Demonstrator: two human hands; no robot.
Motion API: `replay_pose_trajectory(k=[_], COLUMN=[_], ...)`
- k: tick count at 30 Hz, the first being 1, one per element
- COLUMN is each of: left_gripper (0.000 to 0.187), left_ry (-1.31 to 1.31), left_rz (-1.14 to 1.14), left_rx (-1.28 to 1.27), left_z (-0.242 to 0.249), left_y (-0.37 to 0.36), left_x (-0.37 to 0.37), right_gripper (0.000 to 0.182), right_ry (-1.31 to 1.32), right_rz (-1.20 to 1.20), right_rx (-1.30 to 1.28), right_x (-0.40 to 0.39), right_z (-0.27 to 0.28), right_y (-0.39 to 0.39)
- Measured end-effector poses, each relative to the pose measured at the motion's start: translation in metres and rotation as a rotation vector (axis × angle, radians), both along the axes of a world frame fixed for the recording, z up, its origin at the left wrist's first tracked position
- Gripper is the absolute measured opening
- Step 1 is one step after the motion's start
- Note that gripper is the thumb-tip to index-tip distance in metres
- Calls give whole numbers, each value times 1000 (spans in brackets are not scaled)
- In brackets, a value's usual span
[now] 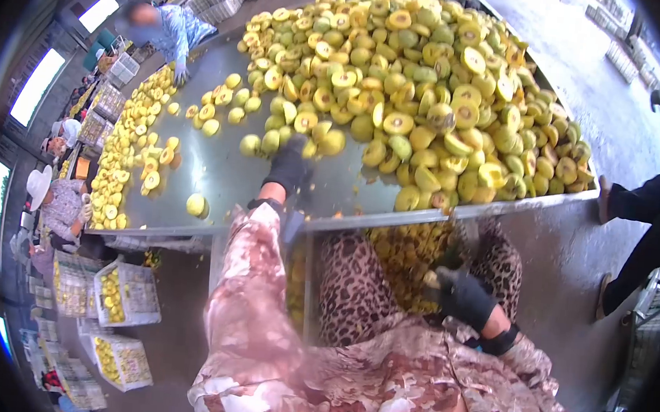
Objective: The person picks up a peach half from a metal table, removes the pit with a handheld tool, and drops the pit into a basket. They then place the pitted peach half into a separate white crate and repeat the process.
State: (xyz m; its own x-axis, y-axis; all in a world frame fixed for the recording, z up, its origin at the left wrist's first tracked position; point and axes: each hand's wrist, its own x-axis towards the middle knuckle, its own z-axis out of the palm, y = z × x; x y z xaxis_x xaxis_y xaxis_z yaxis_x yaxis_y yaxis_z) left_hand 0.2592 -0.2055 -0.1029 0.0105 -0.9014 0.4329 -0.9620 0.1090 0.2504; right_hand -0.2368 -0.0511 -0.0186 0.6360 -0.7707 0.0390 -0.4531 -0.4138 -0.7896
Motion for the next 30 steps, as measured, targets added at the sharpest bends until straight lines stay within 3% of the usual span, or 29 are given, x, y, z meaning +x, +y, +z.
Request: replay_pose_trajectory(k=[2,4,6,7,10,13,16,17,20,24,26,28,29,30], left_gripper=[59,54,52,51,47,50,45,48,50,53,51,48,47,45], left_ry=[-115,-129,225,403,1319,1711,2009,1802,1961,2059,1108,1696,1985,2032], left_rz=[42,170,59,7,-98,-193,-185,-208,-214,-190,-74,-151,-147,-209], left_rx=[150,301,390,432,418,274,337,223,296,56,-77,-24,-28,20], left_z=[-11,45,47,46,102,124,145,144,130,140,130,129,129,143], left_y=[-24,2,8,11,65,124,160,163,165,160,168,154,146,150], left_x=[-1,-41,-16,-7,-61,-142,-205,-227,-236,-272,-268,-273,-276,-282], right_gripper=[19,17,15,14,15,16,19,20,22,28,32,38,37,37], right_ry=[175,47,-177,-277,-427,-306,-395,-390,-375,-458,-439,-525,-441,-338], right_rz=[-7,-4,-55,-99,-66,-60,-102,-112,-147,-203,-229,-189,-187,-179], right_rx=[102,111,199,362,308,163,136,152,150,204,352,22,90,167], right_x=[-11,-15,-3,5,35,63,86,89,90,97,99,102,95,86], right_z=[-8,-9,2,7,36,42,45,47,45,28,19,14,22,41], right_y=[8,11,6,4,-15,-27,-26,-25,-23,-14,-17,-19,-17,-15])
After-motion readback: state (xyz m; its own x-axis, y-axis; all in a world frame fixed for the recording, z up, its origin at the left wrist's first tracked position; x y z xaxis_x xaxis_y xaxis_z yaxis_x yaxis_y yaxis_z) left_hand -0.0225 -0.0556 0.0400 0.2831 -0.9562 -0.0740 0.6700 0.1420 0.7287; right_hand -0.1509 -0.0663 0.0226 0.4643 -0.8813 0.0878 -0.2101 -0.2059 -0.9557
